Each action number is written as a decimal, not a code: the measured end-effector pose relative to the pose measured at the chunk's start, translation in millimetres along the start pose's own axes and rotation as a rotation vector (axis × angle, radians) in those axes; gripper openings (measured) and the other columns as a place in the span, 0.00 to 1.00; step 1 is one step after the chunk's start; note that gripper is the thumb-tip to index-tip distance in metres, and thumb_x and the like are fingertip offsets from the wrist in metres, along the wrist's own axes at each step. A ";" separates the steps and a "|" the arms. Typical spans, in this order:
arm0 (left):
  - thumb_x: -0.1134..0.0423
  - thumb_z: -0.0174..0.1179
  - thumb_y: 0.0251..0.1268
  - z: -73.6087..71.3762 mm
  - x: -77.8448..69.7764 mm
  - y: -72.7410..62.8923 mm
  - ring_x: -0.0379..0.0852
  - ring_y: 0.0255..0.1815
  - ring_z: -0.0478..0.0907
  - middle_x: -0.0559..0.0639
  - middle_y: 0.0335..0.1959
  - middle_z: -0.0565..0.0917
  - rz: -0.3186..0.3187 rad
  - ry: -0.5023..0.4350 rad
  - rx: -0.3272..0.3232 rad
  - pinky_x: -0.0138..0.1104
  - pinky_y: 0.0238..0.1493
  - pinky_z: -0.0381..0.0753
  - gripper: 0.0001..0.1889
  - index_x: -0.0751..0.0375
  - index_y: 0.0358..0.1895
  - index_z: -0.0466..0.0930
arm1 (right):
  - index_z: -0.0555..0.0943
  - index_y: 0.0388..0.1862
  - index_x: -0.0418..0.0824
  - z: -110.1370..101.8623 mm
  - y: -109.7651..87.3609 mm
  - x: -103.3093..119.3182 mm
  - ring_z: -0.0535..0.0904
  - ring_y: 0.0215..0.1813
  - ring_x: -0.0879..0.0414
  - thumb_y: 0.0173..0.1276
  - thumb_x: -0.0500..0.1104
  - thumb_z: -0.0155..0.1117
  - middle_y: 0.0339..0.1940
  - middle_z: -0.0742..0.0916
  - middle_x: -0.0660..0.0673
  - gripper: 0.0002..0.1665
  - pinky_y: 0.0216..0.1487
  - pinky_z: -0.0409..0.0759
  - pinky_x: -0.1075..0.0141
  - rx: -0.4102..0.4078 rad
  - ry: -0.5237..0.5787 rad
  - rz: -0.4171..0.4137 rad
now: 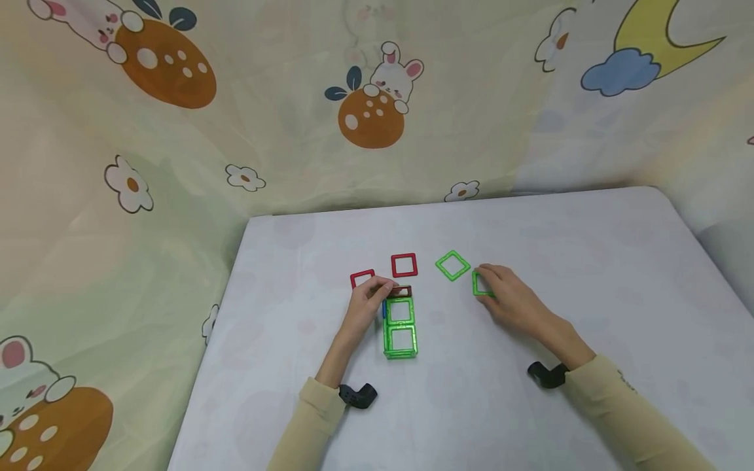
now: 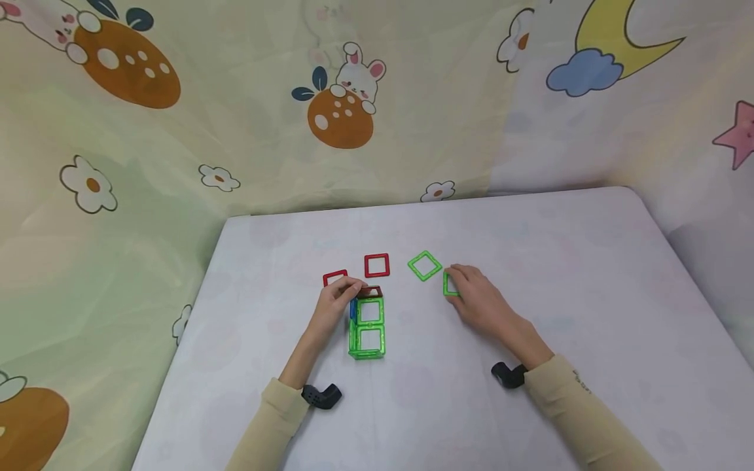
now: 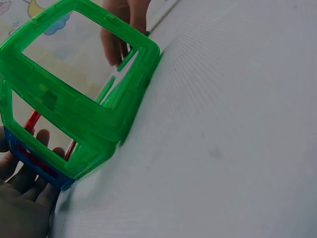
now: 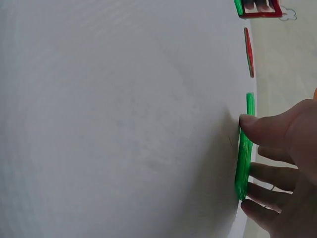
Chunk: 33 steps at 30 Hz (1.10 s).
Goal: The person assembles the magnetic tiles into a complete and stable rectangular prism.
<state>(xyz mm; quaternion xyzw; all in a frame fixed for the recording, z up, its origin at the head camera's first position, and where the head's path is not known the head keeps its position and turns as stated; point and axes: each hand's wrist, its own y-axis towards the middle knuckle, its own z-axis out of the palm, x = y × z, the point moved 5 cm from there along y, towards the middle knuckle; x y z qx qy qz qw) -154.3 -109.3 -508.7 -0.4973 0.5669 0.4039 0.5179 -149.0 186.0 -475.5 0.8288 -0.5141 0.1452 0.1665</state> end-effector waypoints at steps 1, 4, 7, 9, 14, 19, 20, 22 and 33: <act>0.56 0.56 0.79 0.1 0.1 -0.1 0.47 0.55 0.81 0.53 0.49 0.88 0.002 0.001 0.001 0.43 0.66 0.74 0.13 0.59 0.50 0.85 | 0.72 0.68 0.27 0.8 -0.3 -0.3 0.72 0.70 0.32 0.69 0.35 0.69 0.68 0.77 0.27 0.31 0.69 0.72 0.40 -0.001 -0.011 -0.005; 0.56 0.56 0.78 0.2 0.6 -0.4 0.47 0.55 0.81 0.53 0.49 0.88 0.002 0.006 -0.001 0.43 0.66 0.75 0.13 0.59 0.51 0.85 | 0.75 0.64 0.28 1.3 -0.3 1.0 0.76 0.67 0.34 0.68 0.35 0.70 0.64 0.81 0.29 0.28 0.65 0.76 0.41 -0.022 -0.052 -0.035; 0.55 0.56 0.78 -0.1 0.9 0.1 0.46 0.54 0.81 0.52 0.49 0.87 -0.002 0.011 -0.009 0.43 0.66 0.74 0.13 0.58 0.50 0.85 | 0.78 0.61 0.29 0.8 -0.2 2.6 0.79 0.62 0.35 0.66 0.36 0.73 0.59 0.83 0.31 0.26 0.59 0.80 0.43 -0.050 -0.104 -0.072; 0.55 0.56 0.78 0.0 0.5 0.0 0.46 0.54 0.81 0.52 0.49 0.87 -0.003 0.009 -0.006 0.44 0.66 0.74 0.13 0.58 0.50 0.85 | 0.79 0.59 0.29 0.0 -0.9 4.3 0.81 0.58 0.35 0.64 0.37 0.74 0.57 0.84 0.31 0.26 0.55 0.82 0.44 -0.066 -0.139 -0.094; 0.55 0.56 0.78 0.0 0.2 -0.3 0.47 0.55 0.81 0.53 0.49 0.87 -0.008 0.006 -0.005 0.46 0.67 0.74 0.13 0.58 0.50 0.85 | 0.81 0.57 0.28 -0.8 -3.7 7.9 0.83 0.53 0.38 0.62 0.41 0.77 0.53 0.86 0.32 0.27 0.49 0.84 0.47 -0.081 -0.198 -0.123; 0.54 0.57 0.78 -0.2 0.5 -0.1 0.47 0.55 0.81 0.53 0.49 0.87 -0.008 -0.006 -0.010 0.47 0.67 0.73 0.13 0.58 0.50 0.85 | 0.81 0.56 0.29 -3.4 -7.1 13.8 0.83 0.50 0.40 0.59 0.43 0.80 0.51 0.86 0.34 0.30 0.44 0.85 0.49 -0.109 -0.200 -0.160; 0.54 0.57 0.78 -0.1 0.6 -0.1 0.47 0.55 0.81 0.54 0.49 0.87 -0.006 -0.008 -0.009 0.47 0.67 0.73 0.13 0.59 0.50 0.85 | 0.81 0.55 0.30 -4.4 -7.9 15.8 0.83 0.49 0.41 0.58 0.43 0.81 0.50 0.86 0.34 0.30 0.43 0.85 0.49 -0.124 -0.190 -0.176; 0.54 0.57 0.78 0.0 1.0 0.0 0.48 0.56 0.81 0.55 0.50 0.88 -0.005 -0.017 -0.007 0.47 0.68 0.73 0.14 0.60 0.50 0.85 | 0.82 0.55 0.30 -7.0 -9.4 21.2 0.83 0.47 0.42 0.56 0.42 0.82 0.48 0.87 0.35 0.31 0.41 0.86 0.51 -0.159 -0.160 -0.214; 0.60 0.55 0.79 2.4 1.2 0.0 0.54 0.59 0.81 0.60 0.51 0.87 -0.026 -0.039 -0.030 0.48 0.69 0.72 0.12 0.64 0.51 0.84 | 0.81 0.57 0.27 -10.7 -9.3 44.8 0.83 0.46 0.46 0.52 0.42 0.81 0.49 0.85 0.35 0.35 0.42 0.87 0.55 -0.147 -0.089 -0.258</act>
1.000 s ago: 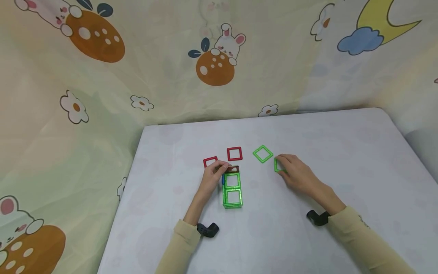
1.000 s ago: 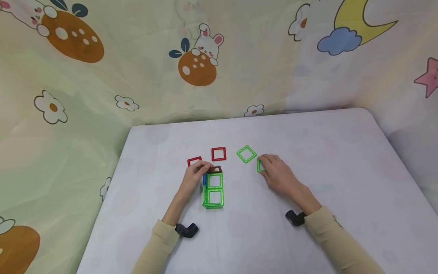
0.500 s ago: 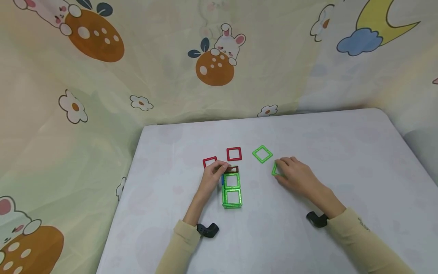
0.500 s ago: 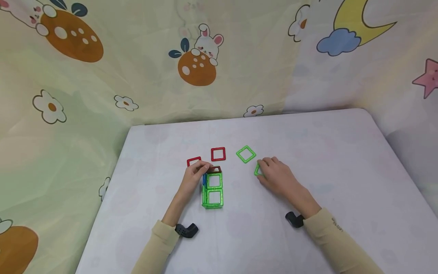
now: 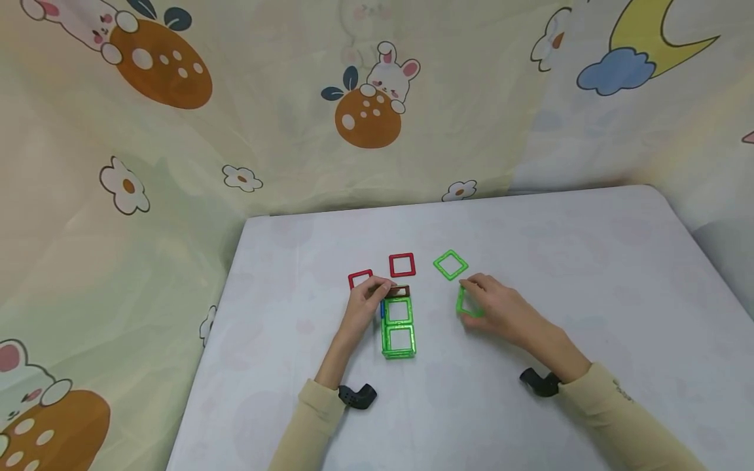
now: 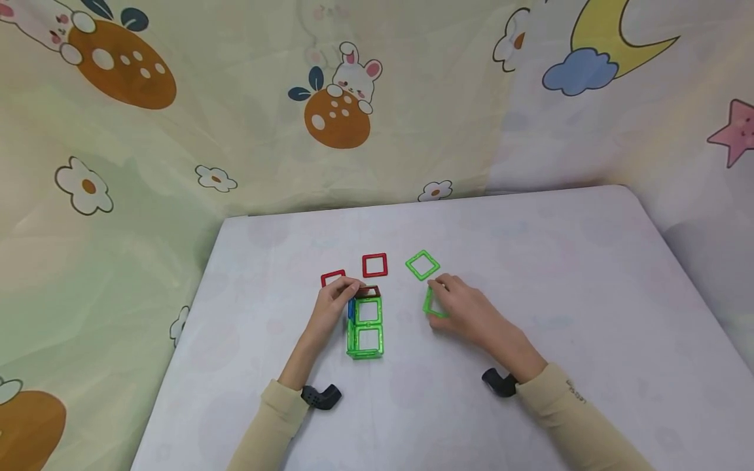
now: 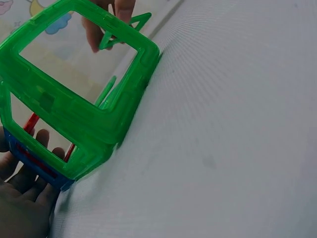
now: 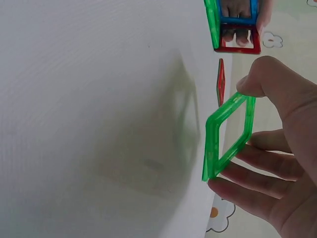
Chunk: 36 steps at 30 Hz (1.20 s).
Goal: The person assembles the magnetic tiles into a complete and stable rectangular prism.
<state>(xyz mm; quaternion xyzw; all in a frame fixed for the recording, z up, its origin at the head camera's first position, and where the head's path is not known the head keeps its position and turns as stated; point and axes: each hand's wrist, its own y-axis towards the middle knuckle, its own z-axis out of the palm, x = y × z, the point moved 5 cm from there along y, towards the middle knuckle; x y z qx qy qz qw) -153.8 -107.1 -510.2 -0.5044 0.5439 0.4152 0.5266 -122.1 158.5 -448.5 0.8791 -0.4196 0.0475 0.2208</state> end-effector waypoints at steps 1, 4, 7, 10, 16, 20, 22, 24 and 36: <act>0.60 0.55 0.79 -0.1 0.3 0.1 0.53 0.59 0.81 0.59 0.51 0.87 -0.002 0.004 -0.002 0.48 0.69 0.72 0.12 0.64 0.51 0.84 | 0.81 0.57 0.27 0.6 0.3 0.7 0.83 0.46 0.46 0.52 0.42 0.81 0.49 0.85 0.35 0.35 0.43 0.87 0.55 0.009 0.006 0.002; 0.58 0.56 0.79 -0.8 1.1 0.3 0.51 0.57 0.81 0.58 0.50 0.87 -0.001 0.010 0.001 0.47 0.68 0.73 0.12 0.62 0.50 0.84 | 0.81 0.57 0.28 2.4 1.4 2.9 0.82 0.47 0.47 0.52 0.42 0.81 0.50 0.84 0.35 0.35 0.45 0.87 0.56 0.030 0.028 0.016; 0.56 0.57 0.78 -1.2 0.6 0.2 0.49 0.57 0.81 0.56 0.50 0.88 0.007 0.009 0.011 0.48 0.68 0.73 0.13 0.61 0.50 0.85 | 0.81 0.59 0.29 4.6 3.1 4.7 0.82 0.49 0.48 0.53 0.42 0.81 0.52 0.84 0.36 0.36 0.48 0.86 0.55 0.061 0.057 0.044; 0.55 0.57 0.78 -1.0 0.9 0.5 0.51 0.57 0.82 0.58 0.50 0.88 0.006 0.006 0.013 0.49 0.69 0.72 0.14 0.62 0.50 0.85 | 0.80 0.59 0.29 6.6 5.4 7.2 0.81 0.49 0.49 0.53 0.42 0.81 0.52 0.84 0.37 0.36 0.50 0.86 0.55 0.092 0.082 0.071; 0.55 0.57 0.79 -1.1 0.2 0.3 0.50 0.57 0.82 0.57 0.50 0.88 0.014 0.013 0.019 0.48 0.69 0.73 0.14 0.61 0.50 0.85 | 0.77 0.56 0.31 8.0 9.6 12.1 0.79 0.45 0.53 0.52 0.39 0.81 0.48 0.82 0.41 0.33 0.45 0.85 0.60 0.131 0.169 0.089; 0.54 0.57 0.79 -1.2 0.1 0.2 0.49 0.57 0.82 0.56 0.49 0.88 0.018 0.018 0.022 0.48 0.69 0.73 0.14 0.60 0.50 0.85 | 0.74 0.53 0.32 9.6 11.3 13.8 0.79 0.45 0.52 0.51 0.36 0.80 0.47 0.81 0.41 0.32 0.47 0.85 0.59 0.128 0.229 0.067; 0.53 0.57 0.78 -1.2 0.5 0.5 0.49 0.56 0.82 0.55 0.49 0.88 0.018 0.020 0.022 0.48 0.69 0.73 0.15 0.60 0.50 0.85 | 0.73 0.52 0.33 11.1 12.0 14.7 0.80 0.47 0.51 0.51 0.35 0.80 0.47 0.80 0.42 0.31 0.49 0.85 0.58 0.123 0.263 0.049; 0.52 0.57 0.78 -1.3 1.1 0.7 0.49 0.56 0.82 0.55 0.49 0.88 0.016 0.020 0.023 0.48 0.69 0.73 0.15 0.59 0.50 0.85 | 0.73 0.51 0.34 13.1 13.3 15.7 0.82 0.48 0.51 0.51 0.36 0.79 0.48 0.80 0.43 0.32 0.52 0.86 0.59 0.117 0.288 0.034; 0.55 0.57 0.78 0.0 -0.3 -0.7 0.51 0.55 0.81 0.57 0.49 0.88 0.035 0.020 0.019 0.44 0.65 0.74 0.13 0.60 0.51 0.84 | 0.72 0.51 0.32 23.0 28.7 19.5 0.83 0.54 0.48 0.50 0.36 0.76 0.48 0.80 0.41 0.31 0.56 0.85 0.56 0.116 0.417 0.014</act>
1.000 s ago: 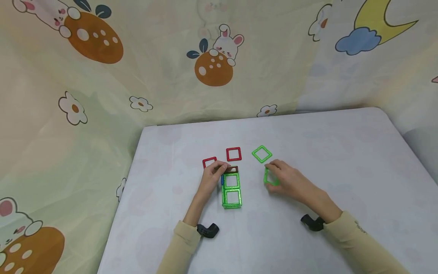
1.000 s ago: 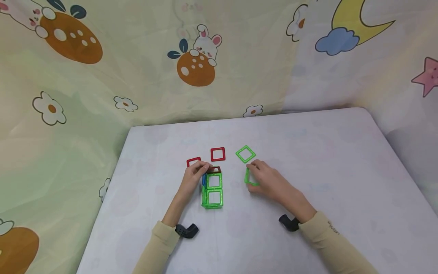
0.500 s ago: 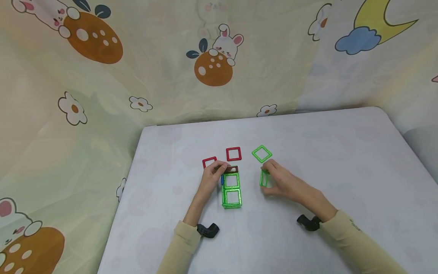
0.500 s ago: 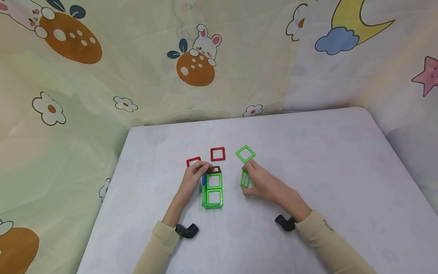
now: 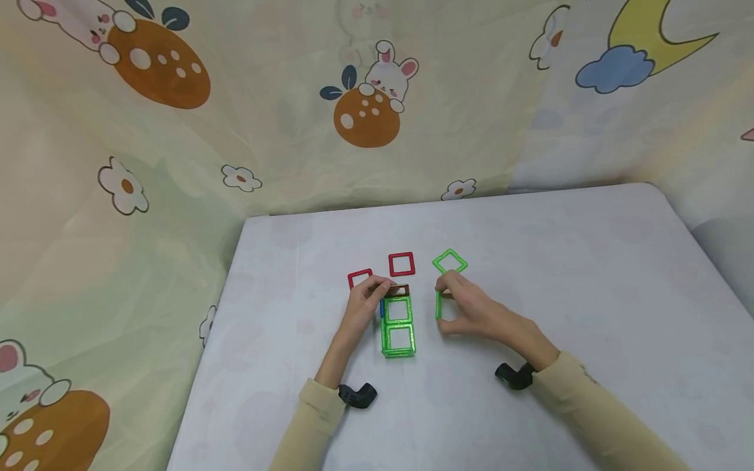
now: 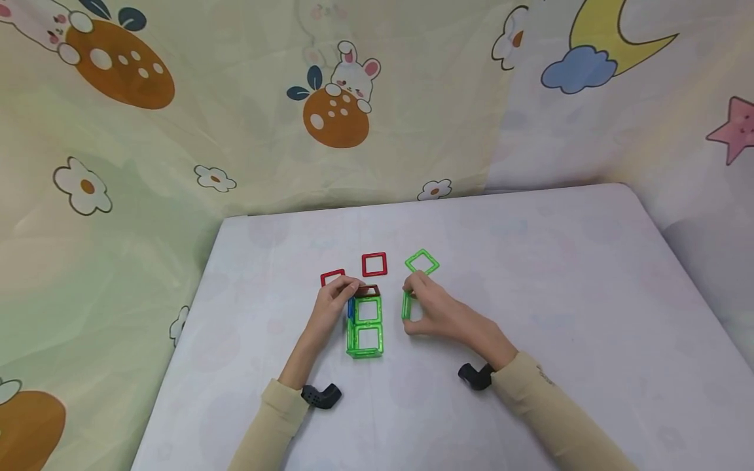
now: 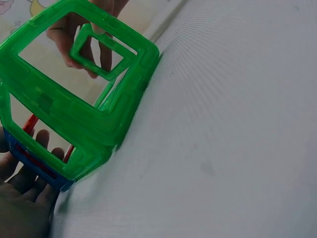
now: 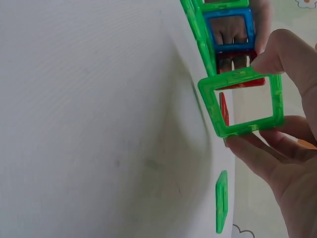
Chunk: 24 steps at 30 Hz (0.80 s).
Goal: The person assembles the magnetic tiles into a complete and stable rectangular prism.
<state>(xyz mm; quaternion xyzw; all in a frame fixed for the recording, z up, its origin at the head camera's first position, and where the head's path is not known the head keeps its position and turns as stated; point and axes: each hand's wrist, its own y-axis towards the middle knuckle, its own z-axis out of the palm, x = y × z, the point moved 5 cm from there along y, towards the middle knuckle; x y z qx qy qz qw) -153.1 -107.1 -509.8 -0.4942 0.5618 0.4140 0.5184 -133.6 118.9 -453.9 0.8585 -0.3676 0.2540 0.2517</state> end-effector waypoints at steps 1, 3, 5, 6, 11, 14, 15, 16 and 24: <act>0.55 0.57 0.78 -0.2 0.1 -0.2 0.52 0.55 0.81 0.57 0.49 0.88 0.000 0.004 -0.002 0.44 0.65 0.74 0.13 0.60 0.52 0.84 | 0.72 0.52 0.32 0.9 1.7 0.0 0.83 0.54 0.48 0.50 0.36 0.76 0.48 0.80 0.41 0.31 0.56 0.85 0.57 0.003 0.007 0.004; 0.55 0.57 0.78 -0.2 -0.4 -0.4 0.52 0.55 0.81 0.58 0.49 0.88 0.002 0.005 0.003 0.43 0.65 0.74 0.14 0.60 0.52 0.84 | 0.72 0.52 0.32 2.8 4.4 -0.1 0.82 0.54 0.48 0.50 0.36 0.76 0.49 0.80 0.41 0.32 0.57 0.85 0.57 0.002 0.017 -0.001; 0.54 0.57 0.79 -0.2 -0.8 -0.7 0.52 0.55 0.81 0.57 0.49 0.88 0.000 0.003 0.006 0.43 0.65 0.74 0.14 0.60 0.52 0.84 | 0.72 0.52 0.32 5.0 6.9 0.2 0.82 0.54 0.48 0.50 0.36 0.77 0.49 0.81 0.40 0.32 0.57 0.84 0.57 -0.004 0.023 -0.010; 0.54 0.57 0.79 -0.3 -0.6 -0.7 0.52 0.56 0.81 0.57 0.50 0.88 -0.003 0.004 0.007 0.42 0.65 0.74 0.14 0.60 0.52 0.84 | 0.72 0.52 0.32 6.2 7.9 0.4 0.81 0.54 0.48 0.50 0.36 0.77 0.49 0.81 0.40 0.32 0.57 0.84 0.56 -0.007 0.023 -0.015; 0.54 0.57 0.78 -0.8 -0.6 -0.1 0.50 0.55 0.82 0.55 0.49 0.88 0.004 0.011 0.011 0.40 0.65 0.75 0.13 0.58 0.51 0.85 | 0.72 0.52 0.32 13.5 12.4 1.3 0.81 0.53 0.48 0.50 0.37 0.78 0.49 0.82 0.38 0.32 0.56 0.84 0.54 -0.032 0.014 -0.057; 0.54 0.56 0.79 -1.2 -0.2 0.8 0.49 0.55 0.82 0.54 0.49 0.88 0.012 0.016 0.011 0.40 0.65 0.76 0.13 0.58 0.51 0.85 | 0.73 0.52 0.31 16.8 15.5 1.4 0.81 0.53 0.48 0.49 0.36 0.78 0.50 0.82 0.37 0.33 0.56 0.84 0.53 -0.044 0.037 -0.071; 0.54 0.56 0.79 -1.2 -0.1 0.8 0.48 0.55 0.82 0.54 0.49 0.88 0.011 0.016 0.010 0.40 0.65 0.76 0.13 0.58 0.52 0.85 | 0.73 0.52 0.31 17.7 16.5 1.3 0.81 0.54 0.48 0.50 0.36 0.79 0.50 0.82 0.38 0.33 0.57 0.84 0.54 -0.044 0.047 -0.070; 0.54 0.56 0.79 -1.2 0.0 0.9 0.48 0.55 0.82 0.54 0.50 0.88 0.010 0.017 0.010 0.40 0.65 0.76 0.13 0.58 0.52 0.85 | 0.73 0.52 0.32 18.6 17.4 1.4 0.81 0.54 0.49 0.50 0.37 0.79 0.50 0.82 0.38 0.33 0.57 0.84 0.54 -0.043 0.053 -0.069; 0.53 0.56 0.79 -1.6 0.9 0.6 0.47 0.57 0.81 0.52 0.51 0.87 -0.019 0.015 0.000 0.47 0.69 0.74 0.14 0.58 0.51 0.84 | 0.73 0.52 0.32 23.8 23.1 1.6 0.81 0.55 0.49 0.49 0.36 0.80 0.50 0.81 0.41 0.33 0.58 0.83 0.53 -0.044 0.074 -0.069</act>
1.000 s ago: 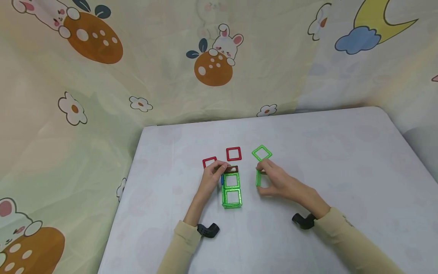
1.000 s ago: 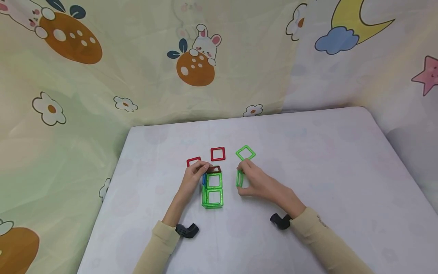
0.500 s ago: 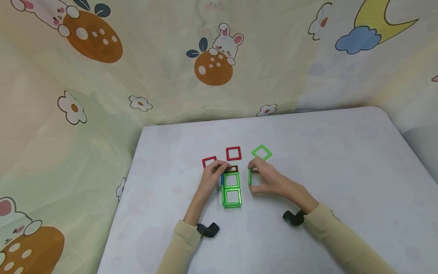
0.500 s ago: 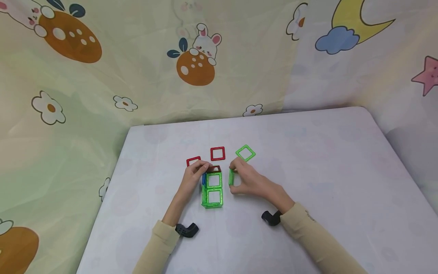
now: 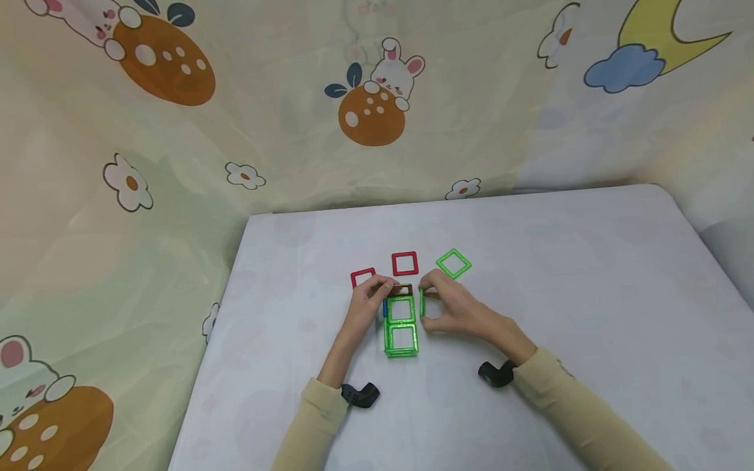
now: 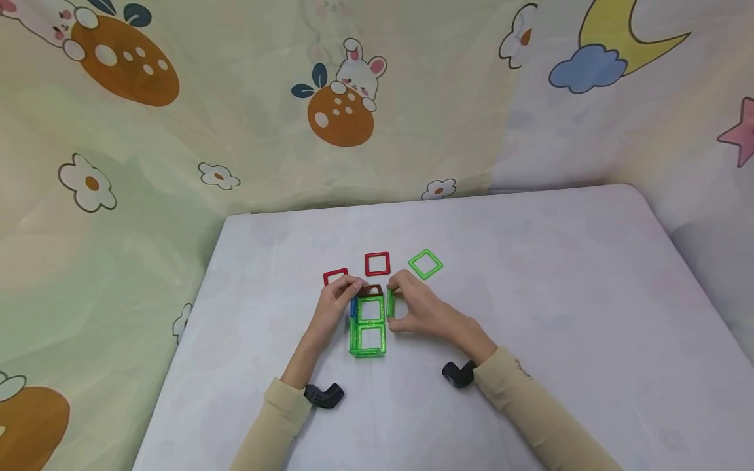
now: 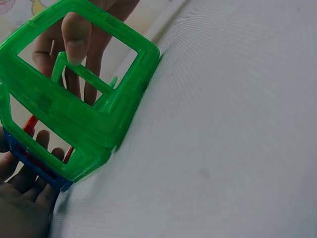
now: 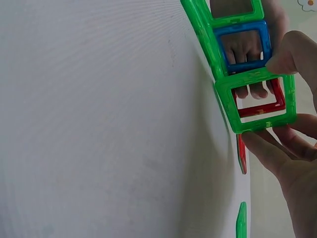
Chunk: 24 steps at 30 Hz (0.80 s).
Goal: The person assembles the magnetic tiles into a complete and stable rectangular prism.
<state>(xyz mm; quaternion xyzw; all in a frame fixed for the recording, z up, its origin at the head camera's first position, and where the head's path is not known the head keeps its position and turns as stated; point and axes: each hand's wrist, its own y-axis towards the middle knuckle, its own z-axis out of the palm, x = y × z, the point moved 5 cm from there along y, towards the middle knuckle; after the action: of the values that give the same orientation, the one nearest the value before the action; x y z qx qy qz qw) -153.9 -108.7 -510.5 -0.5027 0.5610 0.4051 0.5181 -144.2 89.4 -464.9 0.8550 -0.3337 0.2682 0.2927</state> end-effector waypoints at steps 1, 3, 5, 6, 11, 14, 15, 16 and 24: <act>0.53 0.56 0.79 0.0 0.0 0.2 0.47 0.57 0.81 0.53 0.51 0.87 -0.003 -0.001 -0.001 0.48 0.69 0.73 0.14 0.58 0.51 0.85 | 0.73 0.52 0.32 0.5 0.6 0.0 0.81 0.56 0.49 0.49 0.36 0.80 0.51 0.81 0.40 0.33 0.58 0.83 0.53 -0.001 0.002 -0.002; 0.52 0.57 0.79 -0.1 0.2 0.4 0.49 0.57 0.81 0.54 0.51 0.87 -0.005 -0.009 -0.001 0.49 0.69 0.73 0.15 0.59 0.51 0.85 | 0.74 0.52 0.31 1.3 1.8 -0.3 0.81 0.56 0.49 0.49 0.35 0.79 0.51 0.82 0.40 0.33 0.59 0.83 0.53 -0.002 0.009 -0.005; 0.52 0.57 0.78 0.1 0.3 0.7 0.50 0.57 0.81 0.55 0.51 0.87 -0.008 -0.016 -0.003 0.49 0.70 0.73 0.16 0.60 0.51 0.84 | 0.74 0.52 0.31 2.2 2.9 -0.8 0.81 0.56 0.48 0.48 0.35 0.79 0.50 0.82 0.39 0.33 0.59 0.82 0.52 -0.001 0.016 -0.008; 0.52 0.57 0.78 0.2 0.2 0.7 0.51 0.57 0.81 0.56 0.51 0.87 -0.010 -0.017 -0.003 0.50 0.70 0.73 0.16 0.60 0.51 0.84 | 0.74 0.52 0.31 2.7 3.4 -1.2 0.81 0.56 0.49 0.48 0.35 0.79 0.50 0.82 0.39 0.33 0.59 0.82 0.52 0.000 0.018 -0.007; 0.54 0.57 0.79 0.9 1.0 1.0 0.52 0.57 0.81 0.57 0.51 0.87 -0.033 -0.025 -0.012 0.50 0.70 0.72 0.15 0.61 0.51 0.84 | 0.74 0.51 0.30 4.1 5.3 -1.5 0.80 0.56 0.48 0.48 0.35 0.80 0.50 0.82 0.38 0.33 0.58 0.82 0.51 -0.012 0.032 -0.022; 0.53 0.57 0.78 0.8 1.4 0.9 0.51 0.56 0.82 0.56 0.50 0.88 -0.030 -0.025 -0.005 0.49 0.70 0.73 0.15 0.60 0.51 0.84 | 0.74 0.52 0.31 5.1 5.8 -1.0 0.80 0.56 0.48 0.48 0.34 0.80 0.50 0.82 0.39 0.33 0.58 0.82 0.51 -0.017 0.032 -0.030; 0.52 0.57 0.79 0.7 1.0 0.6 0.51 0.56 0.82 0.56 0.49 0.88 -0.028 -0.020 -0.004 0.49 0.70 0.73 0.15 0.60 0.51 0.84 | 0.74 0.52 0.31 5.5 5.9 -0.9 0.80 0.56 0.49 0.48 0.34 0.80 0.50 0.82 0.39 0.33 0.58 0.82 0.52 -0.019 0.033 -0.031; 0.52 0.57 0.78 0.5 1.2 0.8 0.50 0.55 0.82 0.55 0.49 0.88 -0.023 -0.016 -0.003 0.49 0.70 0.73 0.15 0.60 0.51 0.84 | 0.74 0.52 0.31 5.8 6.1 -1.0 0.80 0.56 0.49 0.48 0.35 0.80 0.50 0.82 0.39 0.33 0.58 0.82 0.52 -0.021 0.034 -0.032; 0.52 0.57 0.78 0.6 -0.3 0.5 0.48 0.55 0.83 0.54 0.49 0.88 -0.012 -0.014 -0.002 0.47 0.70 0.73 0.15 0.59 0.51 0.84 | 0.76 0.53 0.32 8.5 7.2 -3.9 0.80 0.57 0.49 0.49 0.34 0.80 0.52 0.82 0.41 0.33 0.61 0.82 0.54 -0.014 0.066 -0.027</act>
<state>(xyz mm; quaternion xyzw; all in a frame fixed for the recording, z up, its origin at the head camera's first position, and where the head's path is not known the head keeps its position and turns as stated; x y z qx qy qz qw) -154.4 -108.0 -510.3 -0.5038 0.5539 0.4060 0.5239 -149.7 80.8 -471.0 0.8480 -0.3143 0.2900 0.3131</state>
